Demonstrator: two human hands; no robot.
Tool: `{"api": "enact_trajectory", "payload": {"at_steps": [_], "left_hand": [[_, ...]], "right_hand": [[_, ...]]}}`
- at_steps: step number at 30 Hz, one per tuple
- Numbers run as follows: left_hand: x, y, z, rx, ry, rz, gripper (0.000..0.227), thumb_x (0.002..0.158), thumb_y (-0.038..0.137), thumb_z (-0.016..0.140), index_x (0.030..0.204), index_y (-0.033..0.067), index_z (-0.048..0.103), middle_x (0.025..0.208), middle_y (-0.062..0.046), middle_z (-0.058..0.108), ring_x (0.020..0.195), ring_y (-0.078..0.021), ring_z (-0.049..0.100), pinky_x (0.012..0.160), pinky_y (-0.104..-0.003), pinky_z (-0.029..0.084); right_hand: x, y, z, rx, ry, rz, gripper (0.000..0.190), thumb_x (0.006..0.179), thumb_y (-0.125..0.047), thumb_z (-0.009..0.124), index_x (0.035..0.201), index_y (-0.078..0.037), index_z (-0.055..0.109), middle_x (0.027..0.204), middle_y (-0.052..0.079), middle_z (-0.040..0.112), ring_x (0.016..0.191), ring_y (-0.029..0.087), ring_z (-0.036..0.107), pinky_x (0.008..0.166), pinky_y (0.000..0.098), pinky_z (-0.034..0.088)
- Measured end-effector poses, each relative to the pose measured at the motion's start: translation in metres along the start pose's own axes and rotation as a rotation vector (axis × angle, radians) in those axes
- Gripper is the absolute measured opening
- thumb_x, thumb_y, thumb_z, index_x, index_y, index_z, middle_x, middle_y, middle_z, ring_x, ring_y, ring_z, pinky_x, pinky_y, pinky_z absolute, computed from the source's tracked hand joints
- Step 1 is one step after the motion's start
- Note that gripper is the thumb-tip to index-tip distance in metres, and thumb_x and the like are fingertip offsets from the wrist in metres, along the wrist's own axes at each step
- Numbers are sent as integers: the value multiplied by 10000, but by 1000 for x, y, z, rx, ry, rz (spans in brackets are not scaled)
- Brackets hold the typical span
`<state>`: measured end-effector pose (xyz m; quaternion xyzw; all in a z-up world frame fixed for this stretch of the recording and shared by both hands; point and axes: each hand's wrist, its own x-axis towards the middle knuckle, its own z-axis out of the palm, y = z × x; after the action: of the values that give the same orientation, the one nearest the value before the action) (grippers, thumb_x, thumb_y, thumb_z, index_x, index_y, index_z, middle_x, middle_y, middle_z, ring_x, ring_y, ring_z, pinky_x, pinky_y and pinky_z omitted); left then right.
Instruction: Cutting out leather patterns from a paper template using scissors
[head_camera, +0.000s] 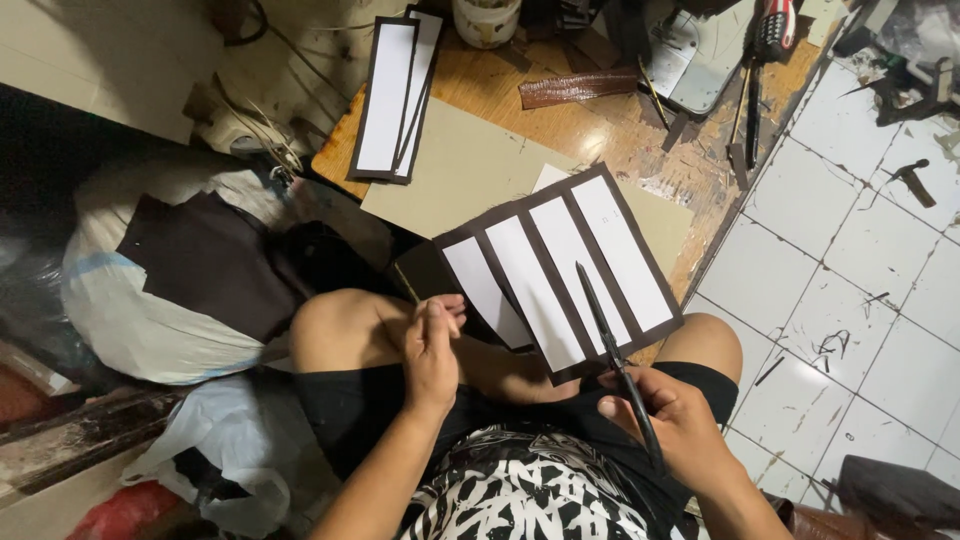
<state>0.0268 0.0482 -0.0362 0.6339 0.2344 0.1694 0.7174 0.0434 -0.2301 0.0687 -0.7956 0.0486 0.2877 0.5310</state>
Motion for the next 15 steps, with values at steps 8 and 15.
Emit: {"api": "enact_trajectory", "payload": {"at_steps": [8,15], "left_hand": [[0,1,6,2,-162,2,297,909,164,732,1161,57,615,1128,-78,658,833,-103,628,766,-226,508],[6,-13,12,-200,-8,-101,236,867,25,757,1023,92,592,997,-30,593,799,-84,572,756,-210,473]], "right_hand": [[0,-2,-8,15,-135,-53,435,771,-251,850,1150,-43,802,776,37,757,628,105,655,573,240,514],[5,-4,-4,23,-243,-95,637,744,-412,817,1247,-33,732,1043,51,820,918,132,739,777,274,583]]}}
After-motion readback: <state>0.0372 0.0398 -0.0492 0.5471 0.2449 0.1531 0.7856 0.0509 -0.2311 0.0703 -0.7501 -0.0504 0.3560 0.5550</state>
